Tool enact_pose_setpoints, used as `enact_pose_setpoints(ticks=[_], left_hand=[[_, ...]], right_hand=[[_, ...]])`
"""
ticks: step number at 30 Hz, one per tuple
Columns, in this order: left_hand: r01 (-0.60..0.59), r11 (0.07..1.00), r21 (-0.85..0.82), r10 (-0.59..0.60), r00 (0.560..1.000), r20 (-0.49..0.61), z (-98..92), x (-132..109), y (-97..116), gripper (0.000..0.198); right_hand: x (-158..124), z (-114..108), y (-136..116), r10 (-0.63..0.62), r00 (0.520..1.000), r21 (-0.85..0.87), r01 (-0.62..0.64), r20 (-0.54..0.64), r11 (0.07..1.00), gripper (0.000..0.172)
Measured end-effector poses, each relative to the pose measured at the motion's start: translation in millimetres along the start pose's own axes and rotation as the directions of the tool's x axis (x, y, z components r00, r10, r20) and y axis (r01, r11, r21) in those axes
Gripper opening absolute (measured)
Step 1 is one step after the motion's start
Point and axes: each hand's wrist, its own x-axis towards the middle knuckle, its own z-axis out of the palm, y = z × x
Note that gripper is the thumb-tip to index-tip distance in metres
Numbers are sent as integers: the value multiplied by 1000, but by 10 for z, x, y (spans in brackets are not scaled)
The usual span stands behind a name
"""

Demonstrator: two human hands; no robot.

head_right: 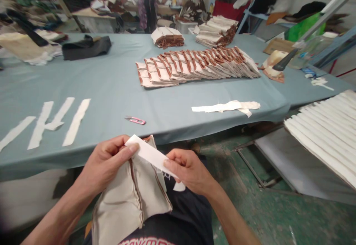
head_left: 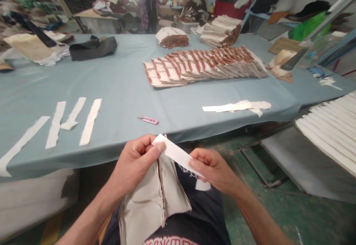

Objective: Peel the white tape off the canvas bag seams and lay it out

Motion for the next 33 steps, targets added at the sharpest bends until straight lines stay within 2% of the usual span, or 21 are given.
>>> enact_pose_setpoints(ticks=[4,8,11,13,15,17,20,22,24,26,33], left_hand=[[4,1000,25,-4,1000,7,-67,51,-44,51],[-32,999,37,30,997,67,-39,58,-96,49],[-55,998,43,51,993,105,-8,27,-85,45],[-74,994,81,62,987,147,8,2,-54,42],[-105,986,133,77,978,195,30,-20,-16,41],[-142,974,178,100,969,225,61,-36,18,40],[-198,952,234,139,959,248,109,-64,52,40],[-218,941,258,147,952,269,125,-93,62,40],[-235,933,272,154,945,287,122,-129,69,37],[-255,926,280,169,940,296,106,-165,78,33],[-335,878,343,238,925,295,53,-209,86,28]], right_hand=[[-296,-64,253,48,994,-40,-52,-103,998,51],[-570,-59,702,117,972,-18,-123,-203,992,52],[-667,-70,1046,170,921,-17,-188,-352,982,51],[-661,-93,1132,145,864,-61,-199,-482,978,47],[-604,-97,1033,37,810,-167,-165,-585,972,39],[-508,-51,775,-133,780,-310,-81,-612,947,27],[-332,111,300,-362,800,-411,161,-479,897,16],[-223,239,73,-472,802,-420,310,-367,853,20],[-140,345,-35,-536,797,-400,411,-280,819,17],[-86,414,-52,-564,789,-376,460,-243,805,11],[-35,464,-25,-617,753,-423,494,-228,760,11]])
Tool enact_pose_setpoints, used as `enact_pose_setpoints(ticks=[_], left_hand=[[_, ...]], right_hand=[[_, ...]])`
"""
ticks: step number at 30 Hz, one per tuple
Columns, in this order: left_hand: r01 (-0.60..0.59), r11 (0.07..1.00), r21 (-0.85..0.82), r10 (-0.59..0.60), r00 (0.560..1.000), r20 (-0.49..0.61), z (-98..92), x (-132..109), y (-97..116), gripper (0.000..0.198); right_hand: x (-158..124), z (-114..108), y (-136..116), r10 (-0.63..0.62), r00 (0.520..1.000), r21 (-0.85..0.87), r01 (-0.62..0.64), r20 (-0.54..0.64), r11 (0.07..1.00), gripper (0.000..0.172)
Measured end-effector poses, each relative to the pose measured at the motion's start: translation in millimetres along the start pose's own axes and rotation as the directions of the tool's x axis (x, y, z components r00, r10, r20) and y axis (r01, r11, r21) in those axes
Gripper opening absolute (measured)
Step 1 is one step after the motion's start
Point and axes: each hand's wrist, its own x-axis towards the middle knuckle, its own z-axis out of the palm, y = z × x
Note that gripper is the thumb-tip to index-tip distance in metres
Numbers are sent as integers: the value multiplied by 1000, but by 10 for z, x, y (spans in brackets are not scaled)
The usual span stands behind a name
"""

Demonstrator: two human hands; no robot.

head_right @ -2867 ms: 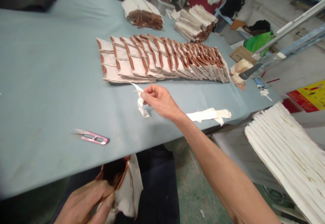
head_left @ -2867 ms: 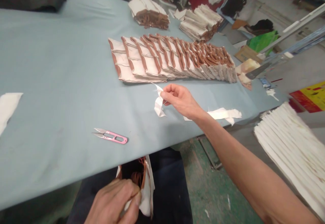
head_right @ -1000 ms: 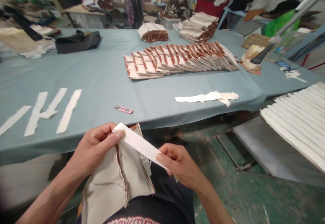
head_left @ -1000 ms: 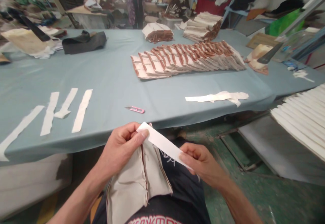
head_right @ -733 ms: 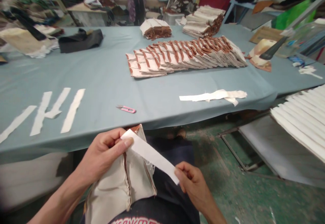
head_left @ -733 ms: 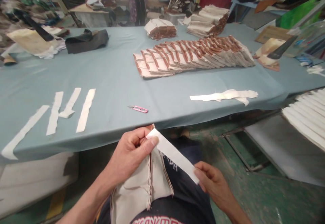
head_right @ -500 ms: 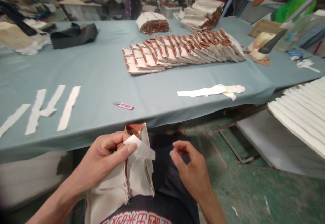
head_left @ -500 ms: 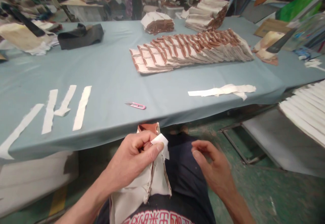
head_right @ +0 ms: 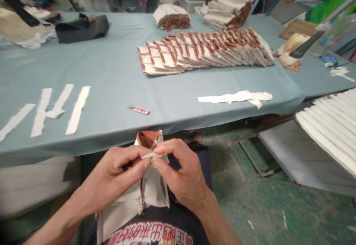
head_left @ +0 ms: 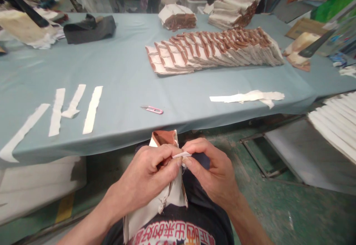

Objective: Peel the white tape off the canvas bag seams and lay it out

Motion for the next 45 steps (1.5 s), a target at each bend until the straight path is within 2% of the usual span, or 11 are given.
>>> enact_pose_setpoints(ticks=[4,8,12,15,18,20,23,26,35,40,45], left_hand=[[-64,998,28,66,996,-58,35,-24,-46,28],[-82,996,23,85,986,-142,87,-66,-100,31],[-51,999,-17,47,984,-172,91,-117,-132,28],[-5,998,-67,-7,983,-184,45,-169,-127,21],[59,978,-199,-87,986,-139,-37,-220,-128,19],[120,948,-294,-144,988,-62,-104,-241,-152,14],[259,903,-343,-255,965,58,-208,-267,-236,17],[328,917,-226,-325,944,54,-308,-319,-346,20],[269,956,121,-274,961,28,-466,-468,-577,36],[330,925,-190,-339,941,-15,-529,-458,-608,40],[240,840,-486,-287,958,-23,-538,-182,-329,40]], right_hand=[[43,-3,-24,-189,982,-173,183,-19,968,17],[31,-42,-4,-475,879,-477,436,43,763,22],[-4,-106,13,-522,842,-541,506,139,672,21],[-8,-83,-8,-515,847,-509,503,132,698,21],[-53,39,-24,-365,930,-318,335,-39,887,23],[-129,142,-14,-117,979,-125,96,-168,987,20],[-260,263,32,280,937,110,-262,-209,959,7],[-324,336,68,504,861,275,-469,-72,840,19],[-315,557,-10,615,745,450,-657,260,605,51],[-304,598,-33,613,737,451,-668,285,592,54],[-23,345,-213,589,785,424,-608,192,671,49]])
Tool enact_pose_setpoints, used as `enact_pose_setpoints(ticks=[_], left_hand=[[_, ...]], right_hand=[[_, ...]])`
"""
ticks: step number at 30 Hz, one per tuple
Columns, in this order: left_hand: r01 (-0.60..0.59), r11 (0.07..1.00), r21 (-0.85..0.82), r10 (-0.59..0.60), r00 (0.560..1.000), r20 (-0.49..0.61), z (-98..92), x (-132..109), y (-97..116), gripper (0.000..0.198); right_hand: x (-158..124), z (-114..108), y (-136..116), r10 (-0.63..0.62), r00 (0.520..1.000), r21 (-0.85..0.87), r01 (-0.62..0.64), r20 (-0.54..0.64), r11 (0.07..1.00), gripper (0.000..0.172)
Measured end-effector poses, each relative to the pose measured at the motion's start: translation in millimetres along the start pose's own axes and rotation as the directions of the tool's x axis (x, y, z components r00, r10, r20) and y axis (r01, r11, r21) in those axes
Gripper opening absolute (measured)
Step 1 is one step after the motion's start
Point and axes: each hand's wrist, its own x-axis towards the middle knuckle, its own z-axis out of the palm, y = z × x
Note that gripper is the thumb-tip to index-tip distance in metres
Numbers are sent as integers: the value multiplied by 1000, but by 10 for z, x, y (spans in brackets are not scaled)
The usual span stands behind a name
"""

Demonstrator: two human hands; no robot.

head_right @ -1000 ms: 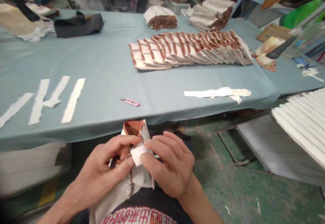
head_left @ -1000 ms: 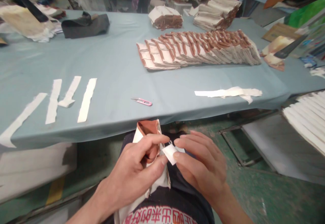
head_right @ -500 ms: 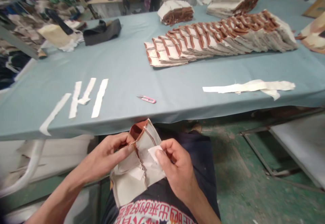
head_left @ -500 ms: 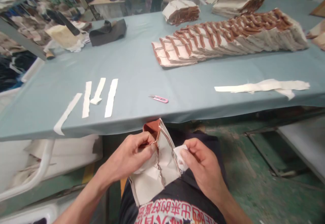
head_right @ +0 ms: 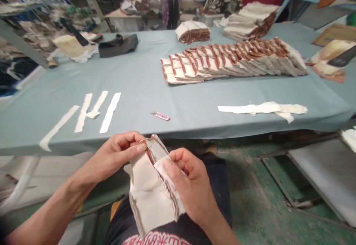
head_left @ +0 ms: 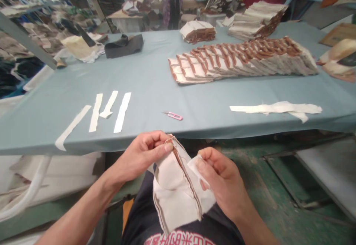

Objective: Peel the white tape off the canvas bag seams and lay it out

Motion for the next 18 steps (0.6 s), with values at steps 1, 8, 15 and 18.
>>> enact_pose_setpoints(ticks=[1,8,15,18], left_hand=[[-23,999,-32,24,999,25,64,38,61,39],[-131,984,-123,156,962,222,417,184,137,32],[42,999,-14,-31,897,442,369,132,96,45],[60,998,-11,-49,899,434,359,84,73,43]], right_hand=[[-1,-27,-111,-20,999,-14,19,-35,1000,48],[-138,-159,-425,-115,983,-178,89,-143,980,42],[-304,-32,-119,2,964,-105,-31,-267,994,40],[-378,74,-36,-11,945,-117,-30,-328,993,36]])
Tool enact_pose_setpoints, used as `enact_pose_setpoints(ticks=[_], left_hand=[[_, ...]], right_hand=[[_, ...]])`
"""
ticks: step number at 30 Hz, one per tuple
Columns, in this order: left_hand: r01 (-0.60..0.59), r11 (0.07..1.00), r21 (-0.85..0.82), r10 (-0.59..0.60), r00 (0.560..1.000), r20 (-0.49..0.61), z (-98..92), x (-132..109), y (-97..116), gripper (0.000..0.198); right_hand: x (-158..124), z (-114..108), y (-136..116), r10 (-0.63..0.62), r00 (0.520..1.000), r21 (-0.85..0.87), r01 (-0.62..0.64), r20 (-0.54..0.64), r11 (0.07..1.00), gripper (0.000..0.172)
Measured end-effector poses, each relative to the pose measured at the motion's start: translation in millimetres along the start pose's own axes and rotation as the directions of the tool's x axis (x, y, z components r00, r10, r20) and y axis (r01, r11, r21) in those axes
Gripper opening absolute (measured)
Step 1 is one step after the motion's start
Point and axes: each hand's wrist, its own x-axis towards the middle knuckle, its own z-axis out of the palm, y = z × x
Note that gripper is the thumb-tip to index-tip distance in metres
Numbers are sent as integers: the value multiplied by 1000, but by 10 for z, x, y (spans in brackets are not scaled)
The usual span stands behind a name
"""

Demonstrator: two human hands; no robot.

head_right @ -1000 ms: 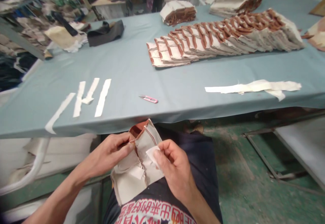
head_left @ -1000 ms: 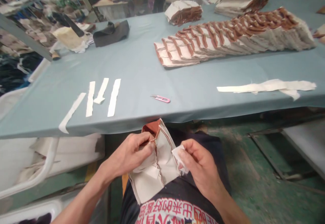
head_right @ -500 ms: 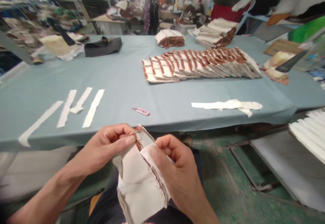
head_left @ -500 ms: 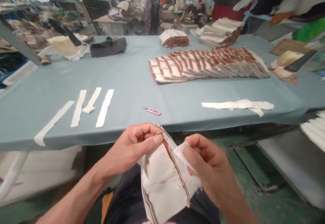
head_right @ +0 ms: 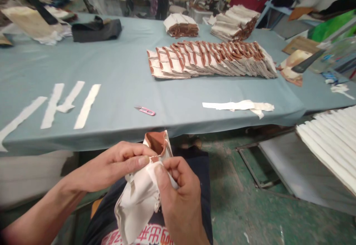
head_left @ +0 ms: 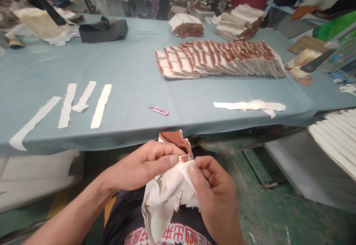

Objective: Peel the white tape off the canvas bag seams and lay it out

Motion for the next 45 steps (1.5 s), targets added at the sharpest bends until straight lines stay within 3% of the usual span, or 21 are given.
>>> enact_pose_setpoints(ticks=[8,13,21,31,39,45], left_hand=[[-25,999,-25,22,993,-112,45,-89,-168,43],[-19,998,-51,13,992,-124,17,-117,-231,42],[-5,995,-95,-7,992,-125,-20,-110,-277,38],[-16,999,-28,11,988,-156,-16,-123,-277,35],[37,999,-9,-38,961,-273,98,-115,-296,30],[21,998,61,2,933,-361,201,-57,-319,32]], right_hand=[[-23,115,185,-209,977,-107,202,-53,973,27],[0,123,167,-180,984,-83,180,3,980,23],[43,166,159,-108,994,-6,108,1,994,23],[74,198,172,-218,974,-97,212,-55,972,19],[82,243,220,-252,963,-156,236,-91,959,19],[82,248,227,-259,962,-163,242,-87,956,18]])
